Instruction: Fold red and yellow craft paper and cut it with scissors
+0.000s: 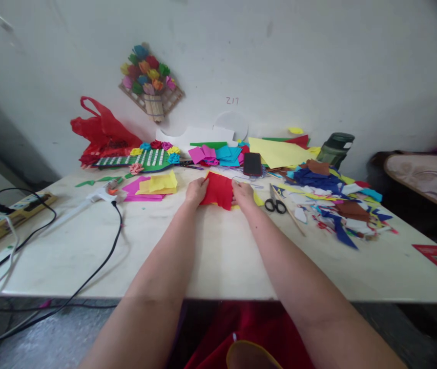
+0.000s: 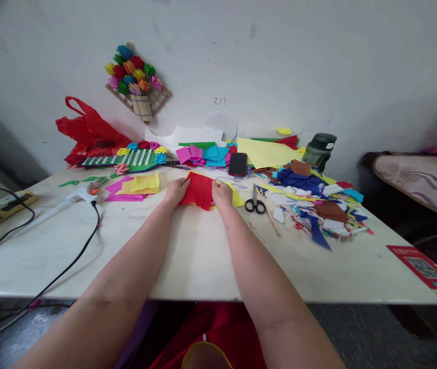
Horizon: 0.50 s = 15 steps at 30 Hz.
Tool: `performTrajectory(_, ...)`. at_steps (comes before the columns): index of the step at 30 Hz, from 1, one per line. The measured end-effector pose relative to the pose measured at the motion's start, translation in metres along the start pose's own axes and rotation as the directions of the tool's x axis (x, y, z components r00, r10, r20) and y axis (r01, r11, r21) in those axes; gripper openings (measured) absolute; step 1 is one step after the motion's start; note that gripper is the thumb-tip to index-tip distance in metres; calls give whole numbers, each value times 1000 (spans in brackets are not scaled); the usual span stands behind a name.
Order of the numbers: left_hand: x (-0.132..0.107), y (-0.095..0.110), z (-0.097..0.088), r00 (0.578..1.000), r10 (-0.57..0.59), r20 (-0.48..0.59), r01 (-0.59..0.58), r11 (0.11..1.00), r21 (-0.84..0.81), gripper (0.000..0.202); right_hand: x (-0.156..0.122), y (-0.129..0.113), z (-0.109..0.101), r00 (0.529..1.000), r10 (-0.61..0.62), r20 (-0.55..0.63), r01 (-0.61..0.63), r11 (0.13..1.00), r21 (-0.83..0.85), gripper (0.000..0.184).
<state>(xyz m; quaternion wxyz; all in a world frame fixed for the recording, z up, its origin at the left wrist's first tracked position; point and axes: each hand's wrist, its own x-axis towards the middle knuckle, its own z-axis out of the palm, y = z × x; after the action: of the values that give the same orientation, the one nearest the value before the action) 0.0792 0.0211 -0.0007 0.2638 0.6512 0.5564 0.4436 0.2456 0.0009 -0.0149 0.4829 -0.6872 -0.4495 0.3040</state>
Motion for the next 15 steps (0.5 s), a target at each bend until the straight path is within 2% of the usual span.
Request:
performTrajectory(3,0,0,-2,999,-8,50,8,1000,0,30,2,-7,-3,998,61,25,-61,998,-4,32)
performTrajectory(8,2,-2,-2,997,-21,77,15,997,73,29,13,-23,-4,994,81,75,-74,993,-94,15)
performTrajectory(10,3,-4,-1,995,-57,80,56,998,11,28,17,-25,-1,995,50,90,-37,989,-144,11)
performTrajectory(12,4,-6,0,989,-117,88,126,987,-105,24,21,-22,2,996,-31,85,46,983,-180,9)
performTrajectory(15,5,-8,-1,964,-227,139,260,916,-307,19,24,-11,6,987,-154,44,160,964,-210,11)
